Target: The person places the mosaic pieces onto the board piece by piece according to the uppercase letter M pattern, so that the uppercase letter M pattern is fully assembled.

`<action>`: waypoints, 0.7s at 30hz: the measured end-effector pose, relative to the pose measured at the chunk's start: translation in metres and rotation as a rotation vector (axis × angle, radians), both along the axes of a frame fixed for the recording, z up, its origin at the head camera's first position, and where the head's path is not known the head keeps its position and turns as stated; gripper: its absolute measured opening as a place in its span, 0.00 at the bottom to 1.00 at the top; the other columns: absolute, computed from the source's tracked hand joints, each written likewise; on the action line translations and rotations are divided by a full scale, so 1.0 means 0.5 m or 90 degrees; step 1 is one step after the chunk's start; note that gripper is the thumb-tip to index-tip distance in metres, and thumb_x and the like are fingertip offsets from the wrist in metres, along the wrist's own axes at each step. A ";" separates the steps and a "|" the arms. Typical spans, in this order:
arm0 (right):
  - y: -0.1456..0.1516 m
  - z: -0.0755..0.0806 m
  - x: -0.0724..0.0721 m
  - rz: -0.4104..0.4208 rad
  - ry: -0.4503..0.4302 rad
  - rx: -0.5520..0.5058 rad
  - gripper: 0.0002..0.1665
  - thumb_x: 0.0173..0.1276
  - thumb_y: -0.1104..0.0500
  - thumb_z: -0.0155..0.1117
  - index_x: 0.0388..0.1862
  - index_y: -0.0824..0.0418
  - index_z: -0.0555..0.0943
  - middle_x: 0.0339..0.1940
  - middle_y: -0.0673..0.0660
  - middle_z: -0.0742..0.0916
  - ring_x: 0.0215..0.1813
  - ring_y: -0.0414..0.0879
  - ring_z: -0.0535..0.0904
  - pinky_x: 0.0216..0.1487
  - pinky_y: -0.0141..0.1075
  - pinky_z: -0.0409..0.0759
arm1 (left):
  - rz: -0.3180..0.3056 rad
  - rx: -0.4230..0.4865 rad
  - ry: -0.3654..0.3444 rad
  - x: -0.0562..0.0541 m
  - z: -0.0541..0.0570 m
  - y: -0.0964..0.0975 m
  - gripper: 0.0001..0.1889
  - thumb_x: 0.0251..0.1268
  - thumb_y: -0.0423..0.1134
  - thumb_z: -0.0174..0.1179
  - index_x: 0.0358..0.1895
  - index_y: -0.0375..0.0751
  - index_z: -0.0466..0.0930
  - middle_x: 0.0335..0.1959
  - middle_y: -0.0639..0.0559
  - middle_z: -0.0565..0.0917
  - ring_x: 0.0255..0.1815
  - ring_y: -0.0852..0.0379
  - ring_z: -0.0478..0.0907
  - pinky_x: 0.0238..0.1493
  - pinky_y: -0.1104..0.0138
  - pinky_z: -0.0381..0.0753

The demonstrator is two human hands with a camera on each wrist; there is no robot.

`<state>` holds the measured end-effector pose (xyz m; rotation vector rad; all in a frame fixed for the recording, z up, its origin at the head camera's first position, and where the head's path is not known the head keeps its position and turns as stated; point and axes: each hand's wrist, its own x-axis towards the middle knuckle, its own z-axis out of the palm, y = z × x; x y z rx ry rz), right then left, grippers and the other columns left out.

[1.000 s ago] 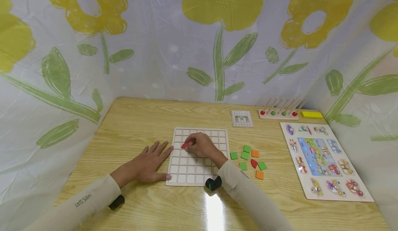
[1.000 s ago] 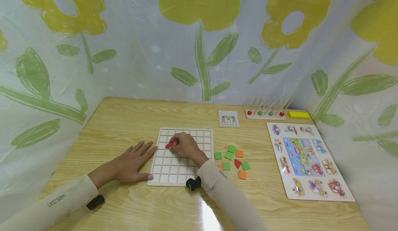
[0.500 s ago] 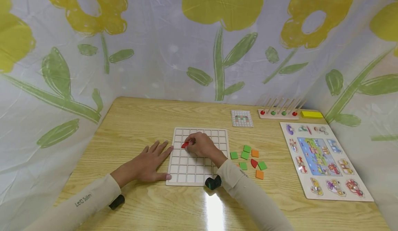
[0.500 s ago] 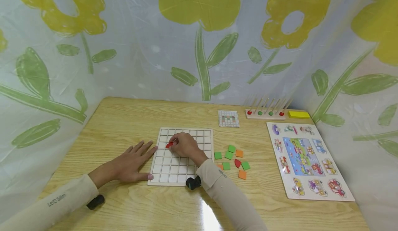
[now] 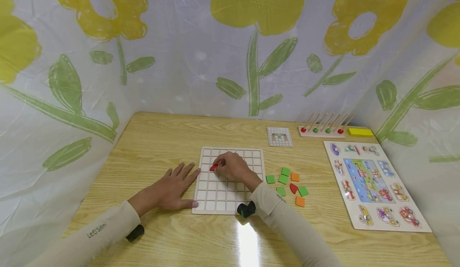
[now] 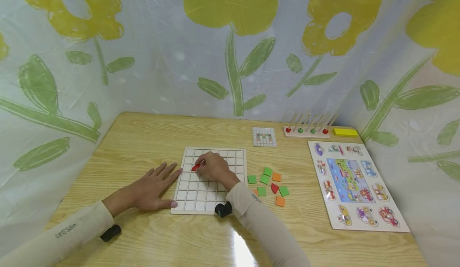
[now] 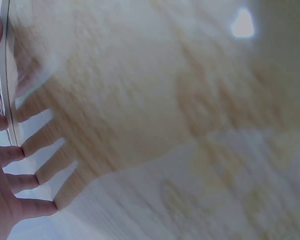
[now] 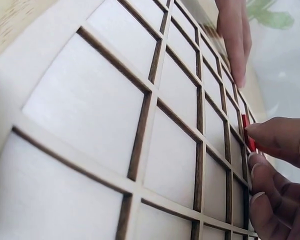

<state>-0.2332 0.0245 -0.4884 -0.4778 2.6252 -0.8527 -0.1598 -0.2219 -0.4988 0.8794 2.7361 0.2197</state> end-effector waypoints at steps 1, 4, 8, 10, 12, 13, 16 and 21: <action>0.000 0.001 0.000 0.001 0.000 0.004 0.12 0.66 0.56 0.71 0.49 0.50 0.88 0.35 0.46 0.86 0.32 0.40 0.77 0.32 0.33 0.73 | 0.000 0.000 0.000 0.000 0.000 0.000 0.53 0.64 0.76 0.49 0.82 0.44 0.48 0.82 0.36 0.50 0.80 0.28 0.48 0.67 0.29 0.58; 0.000 0.005 0.000 0.008 0.001 0.010 0.13 0.66 0.55 0.71 0.50 0.50 0.88 0.37 0.47 0.87 0.32 0.40 0.78 0.33 0.33 0.74 | 0.000 0.001 -0.003 0.000 0.000 -0.001 0.53 0.64 0.76 0.49 0.82 0.44 0.48 0.82 0.36 0.50 0.80 0.28 0.48 0.67 0.29 0.58; 0.005 0.009 -0.001 0.021 0.008 -0.006 0.16 0.66 0.55 0.73 0.53 0.51 0.86 0.38 0.47 0.87 0.33 0.39 0.78 0.35 0.32 0.75 | 0.000 -0.002 -0.005 -0.001 -0.001 0.000 0.54 0.64 0.77 0.48 0.82 0.45 0.47 0.82 0.36 0.49 0.80 0.28 0.47 0.67 0.29 0.58; 0.012 0.010 -0.001 0.024 0.010 -0.025 0.17 0.66 0.55 0.73 0.53 0.52 0.86 0.38 0.48 0.87 0.34 0.39 0.79 0.36 0.33 0.75 | 0.000 -0.004 -0.007 -0.001 0.000 0.000 0.53 0.64 0.77 0.48 0.82 0.44 0.47 0.82 0.36 0.49 0.80 0.28 0.47 0.67 0.29 0.57; 0.021 0.010 -0.001 0.023 0.017 -0.043 0.17 0.66 0.55 0.72 0.54 0.53 0.85 0.38 0.48 0.86 0.34 0.40 0.78 0.36 0.34 0.75 | 0.001 -0.002 -0.010 0.000 0.002 0.001 0.53 0.64 0.76 0.49 0.82 0.44 0.47 0.82 0.36 0.49 0.80 0.27 0.47 0.67 0.29 0.57; 0.027 0.010 -0.001 0.022 0.018 -0.051 0.17 0.67 0.55 0.72 0.54 0.53 0.85 0.37 0.48 0.86 0.34 0.40 0.78 0.36 0.34 0.75 | 0.002 -0.002 -0.011 0.000 0.003 0.001 0.53 0.64 0.76 0.49 0.82 0.44 0.47 0.82 0.36 0.49 0.80 0.27 0.47 0.67 0.29 0.57; 0.048 0.007 -0.004 0.026 0.027 -0.070 0.16 0.68 0.53 0.70 0.54 0.53 0.85 0.37 0.47 0.85 0.33 0.41 0.77 0.37 0.35 0.74 | 0.004 0.001 -0.017 0.001 0.006 0.003 0.53 0.64 0.76 0.49 0.82 0.44 0.47 0.82 0.36 0.49 0.80 0.27 0.47 0.67 0.29 0.57; 0.091 0.000 -0.010 0.040 0.036 -0.118 0.18 0.69 0.51 0.70 0.54 0.55 0.85 0.38 0.49 0.85 0.29 0.42 0.74 0.33 0.35 0.73 | 0.001 0.001 -0.014 0.003 0.008 0.003 0.53 0.65 0.75 0.50 0.82 0.43 0.48 0.82 0.36 0.49 0.80 0.27 0.47 0.68 0.29 0.56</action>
